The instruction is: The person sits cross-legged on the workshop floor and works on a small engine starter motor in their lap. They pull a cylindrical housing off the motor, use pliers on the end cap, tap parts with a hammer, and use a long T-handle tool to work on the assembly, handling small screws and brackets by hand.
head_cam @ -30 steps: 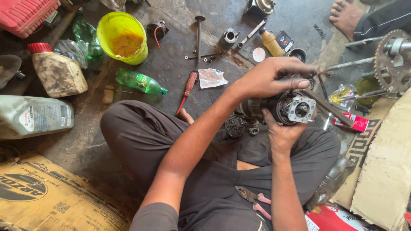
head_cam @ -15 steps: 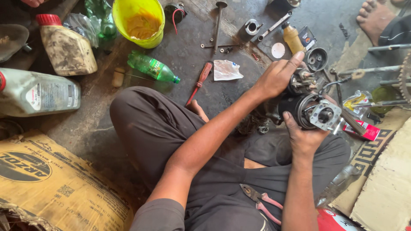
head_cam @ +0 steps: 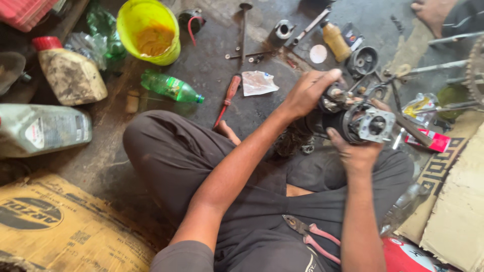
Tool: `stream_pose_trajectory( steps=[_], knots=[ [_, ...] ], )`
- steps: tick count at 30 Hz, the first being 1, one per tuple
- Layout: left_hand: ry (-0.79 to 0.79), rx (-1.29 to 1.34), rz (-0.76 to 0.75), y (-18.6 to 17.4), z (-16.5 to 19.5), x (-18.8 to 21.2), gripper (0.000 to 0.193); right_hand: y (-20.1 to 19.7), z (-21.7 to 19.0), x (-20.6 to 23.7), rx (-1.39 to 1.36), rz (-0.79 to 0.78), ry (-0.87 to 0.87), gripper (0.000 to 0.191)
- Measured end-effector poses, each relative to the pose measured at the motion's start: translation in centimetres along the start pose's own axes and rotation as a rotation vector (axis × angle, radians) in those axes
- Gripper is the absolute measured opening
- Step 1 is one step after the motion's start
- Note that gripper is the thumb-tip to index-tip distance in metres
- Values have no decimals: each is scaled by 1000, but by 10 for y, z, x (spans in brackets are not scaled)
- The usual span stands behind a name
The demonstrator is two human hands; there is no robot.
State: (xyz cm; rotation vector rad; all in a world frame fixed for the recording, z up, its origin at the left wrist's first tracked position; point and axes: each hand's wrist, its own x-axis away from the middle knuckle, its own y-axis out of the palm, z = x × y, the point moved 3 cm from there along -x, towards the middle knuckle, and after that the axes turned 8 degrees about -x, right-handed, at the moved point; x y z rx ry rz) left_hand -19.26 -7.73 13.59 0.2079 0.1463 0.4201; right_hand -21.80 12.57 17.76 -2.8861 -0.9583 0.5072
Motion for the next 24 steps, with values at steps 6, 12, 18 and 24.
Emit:
stream_pose_trajectory(
  steps=[6, 12, 18, 24],
  knots=[
    [114, -66, 146, -3, 4, 12, 54, 29, 65, 28, 167, 47, 259, 65],
    [164, -75, 255, -2, 27, 20, 48, 47, 50, 24, 14, 190, 156, 57],
    [210, 6, 240, 0, 65, 62, 45, 47, 8, 25, 171, -22, 232, 57],
    [611, -786, 707, -59, 66, 110, 40, 87, -3, 43, 172, -190, 64, 58]
  ],
)
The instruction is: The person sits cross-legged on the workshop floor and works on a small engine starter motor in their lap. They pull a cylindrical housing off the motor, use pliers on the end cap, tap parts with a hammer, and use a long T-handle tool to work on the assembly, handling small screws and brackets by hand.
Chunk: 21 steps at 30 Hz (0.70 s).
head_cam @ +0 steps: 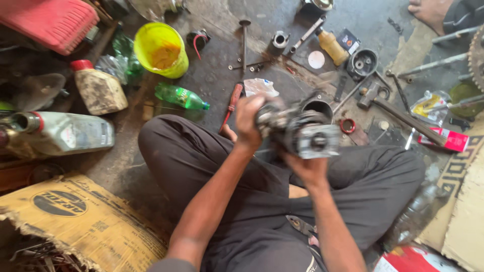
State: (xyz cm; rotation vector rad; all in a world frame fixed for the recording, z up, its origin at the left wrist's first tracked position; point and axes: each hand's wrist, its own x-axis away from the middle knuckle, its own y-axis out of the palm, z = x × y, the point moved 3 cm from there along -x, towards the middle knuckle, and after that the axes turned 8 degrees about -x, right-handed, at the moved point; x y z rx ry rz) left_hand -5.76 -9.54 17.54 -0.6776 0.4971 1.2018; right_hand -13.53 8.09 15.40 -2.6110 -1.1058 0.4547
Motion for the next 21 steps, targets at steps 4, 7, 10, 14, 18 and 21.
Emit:
stream_pose_trajectory(
  steps=[4, 7, 10, 14, 18, 21],
  knots=[
    [-666, 599, -313, -17, -49, 36, 43, 43, 9, 3, -53, -68, -9, 55],
    [-1004, 799, -307, -19, -62, 72, 35, 52, 21, 12, -117, -81, 126, 56],
    [-1135, 769, -319, -18, -68, 89, 33, 52, 30, 19, -132, -98, 176, 53],
    [-1078, 608, -434, -23, -51, 82, 34, 46, 37, 25, -129, -111, 129, 57],
    [-949, 382, -454, -47, -5, 63, 36, 46, 43, 28, -108, -130, 44, 65],
    [-263, 179, -453, -63, 33, 34, 80, 47, 48, 31, -243, -163, 111, 65]
  ],
)
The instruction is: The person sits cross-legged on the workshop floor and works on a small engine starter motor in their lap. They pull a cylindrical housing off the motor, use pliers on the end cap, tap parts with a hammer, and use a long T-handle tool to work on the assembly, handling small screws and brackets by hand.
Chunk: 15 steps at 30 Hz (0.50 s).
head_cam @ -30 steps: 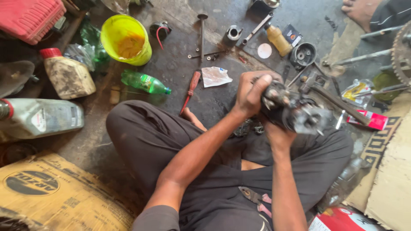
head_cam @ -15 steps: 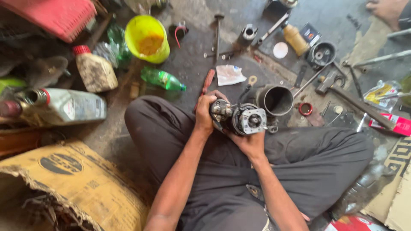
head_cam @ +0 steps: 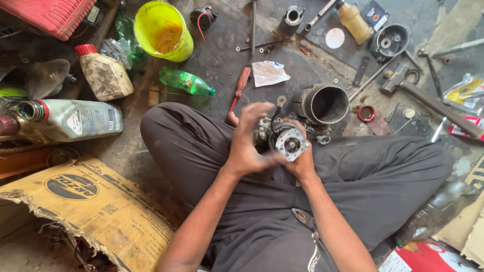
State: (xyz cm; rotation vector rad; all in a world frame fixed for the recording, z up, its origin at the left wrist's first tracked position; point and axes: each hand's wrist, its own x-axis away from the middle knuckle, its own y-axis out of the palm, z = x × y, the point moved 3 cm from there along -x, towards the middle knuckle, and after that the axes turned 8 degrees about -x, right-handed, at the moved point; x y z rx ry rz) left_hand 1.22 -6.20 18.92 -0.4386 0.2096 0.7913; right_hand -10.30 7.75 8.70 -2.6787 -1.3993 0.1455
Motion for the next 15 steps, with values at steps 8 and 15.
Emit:
stream_pose_trajectory(
  steps=[8, 15],
  knots=[
    [97, -461, -288, -2, 18, -9, 87, 0, 1, -5, -135, 5, 186, 78],
    [115, -488, -272, 0, 12, -8, 74, -28, -69, 10, 220, -21, -128, 81]
  ],
)
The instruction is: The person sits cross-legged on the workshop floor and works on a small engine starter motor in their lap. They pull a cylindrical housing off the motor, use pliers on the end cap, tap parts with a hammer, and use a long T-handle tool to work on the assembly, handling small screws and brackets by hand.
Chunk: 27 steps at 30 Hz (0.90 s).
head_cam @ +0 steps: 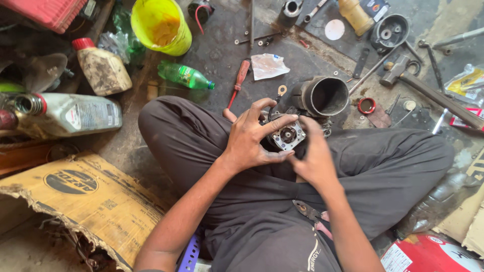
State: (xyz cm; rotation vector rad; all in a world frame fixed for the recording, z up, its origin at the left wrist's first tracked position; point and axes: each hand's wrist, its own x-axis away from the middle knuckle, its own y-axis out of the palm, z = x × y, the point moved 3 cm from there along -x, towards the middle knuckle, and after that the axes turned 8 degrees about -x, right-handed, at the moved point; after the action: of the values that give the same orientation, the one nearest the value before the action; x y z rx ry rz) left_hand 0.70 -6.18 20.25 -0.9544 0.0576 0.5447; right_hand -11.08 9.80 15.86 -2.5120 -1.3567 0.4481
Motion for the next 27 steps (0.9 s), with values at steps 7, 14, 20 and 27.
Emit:
stream_pose_trajectory(
  steps=[7, 14, 20, 27],
  knots=[
    [-8, 32, -28, 0, -1, -1, 72, -44, -56, -8, 295, -221, -240, 49],
    [39, 26, 29, 0, 2, 0, 72, -50, -64, -46, 354, -582, -235, 49],
    [-8, 79, 8, 7, -3, 1, 74, -48, -63, -50, 293, -628, -228, 48],
    [10, 127, -12, 9, -4, 0, 75, -41, -47, -36, 252, -508, -263, 45]
  ],
)
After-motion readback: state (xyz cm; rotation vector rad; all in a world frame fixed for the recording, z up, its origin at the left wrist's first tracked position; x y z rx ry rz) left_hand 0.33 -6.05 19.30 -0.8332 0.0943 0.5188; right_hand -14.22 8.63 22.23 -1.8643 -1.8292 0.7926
